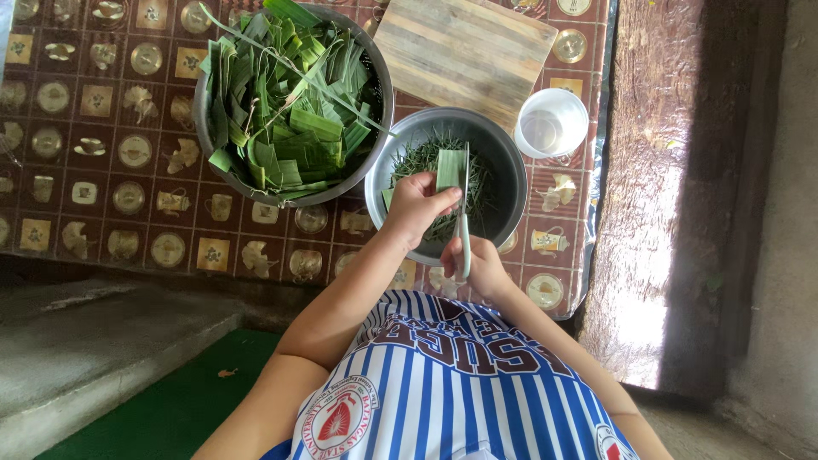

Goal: The person repeatedly slices long green leaves into thin strips using a knife, holding each leaf with the left hand and cutting over a metal bowl. The cut strips fall into the bowl while the remaining leaf pieces are set aside.

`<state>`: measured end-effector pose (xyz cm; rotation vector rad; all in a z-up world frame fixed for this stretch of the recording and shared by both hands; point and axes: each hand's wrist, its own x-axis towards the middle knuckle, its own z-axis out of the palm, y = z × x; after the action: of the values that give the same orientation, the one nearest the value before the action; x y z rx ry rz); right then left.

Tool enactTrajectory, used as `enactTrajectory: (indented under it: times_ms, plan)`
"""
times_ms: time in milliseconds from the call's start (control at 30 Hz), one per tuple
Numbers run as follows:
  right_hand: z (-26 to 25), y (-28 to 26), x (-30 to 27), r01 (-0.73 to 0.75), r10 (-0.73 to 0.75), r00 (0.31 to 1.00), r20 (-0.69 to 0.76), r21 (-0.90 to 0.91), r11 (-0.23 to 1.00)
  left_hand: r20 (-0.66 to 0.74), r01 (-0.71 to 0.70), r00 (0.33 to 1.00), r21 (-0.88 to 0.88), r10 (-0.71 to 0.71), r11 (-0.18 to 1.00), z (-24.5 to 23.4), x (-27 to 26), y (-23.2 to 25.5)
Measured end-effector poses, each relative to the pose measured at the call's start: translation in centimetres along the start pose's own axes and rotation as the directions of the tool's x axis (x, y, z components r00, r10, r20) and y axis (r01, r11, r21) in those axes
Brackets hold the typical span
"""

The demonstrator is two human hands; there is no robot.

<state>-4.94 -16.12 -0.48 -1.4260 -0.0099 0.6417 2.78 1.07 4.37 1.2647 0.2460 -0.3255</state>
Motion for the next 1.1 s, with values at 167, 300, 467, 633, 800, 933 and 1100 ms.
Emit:
enactTrajectory:
  times_ms: [167, 300, 467, 633, 800, 933, 1100]
  plan:
    - [0.1, -0.6, -0.1, -0.14, 0.136, 0.989, -0.057, -0.089, 0.986, -0.015, 0.049, 0.999, -0.022, -0.049, 0.999, -0.2, -0.4, 0.6]
    - [0.4, -0.1, -0.5, -0.012, 0.014, 0.999, 0.043, -0.038, 0.999, -0.038, 0.013, 0.999, -0.124, -0.018, 0.992, -0.6, 0.4, 0.8]
    - [0.5, 0.7, -1.0, 0.038, -0.039, 0.995, 0.097, 0.013, 0.999, -0.079, -0.019, 0.997, -0.08, 0.012, 0.997, -1.0, 1.0, 0.3]
    - [0.9, 1.1, -0.8, -0.029, 0.03, 0.999, 0.035, -0.024, 0.999, -0.092, -0.05, 0.995, -0.057, 0.045, 0.997, -0.6, 1.0, -0.4]
    - [0.9, 0.7, -0.5, -0.052, 0.05, 0.998, -0.036, -0.067, 0.996, -0.04, -0.037, 0.999, -0.053, 0.035, 0.998, -0.3, 0.6, -0.8]
    - [0.2, -0.1, 0.1, -0.075, 0.072, 0.996, -0.06, -0.051, 0.996, -0.024, -0.003, 1.0, -0.028, 0.002, 1.0, 0.1, -0.2, -0.7]
    - [-0.1, -0.7, 0.1, -0.138, 0.136, 0.989, -0.059, -0.025, 0.99, -0.045, 0.042, 0.998, -0.014, -0.042, 0.999, 0.0, -0.5, 0.1]
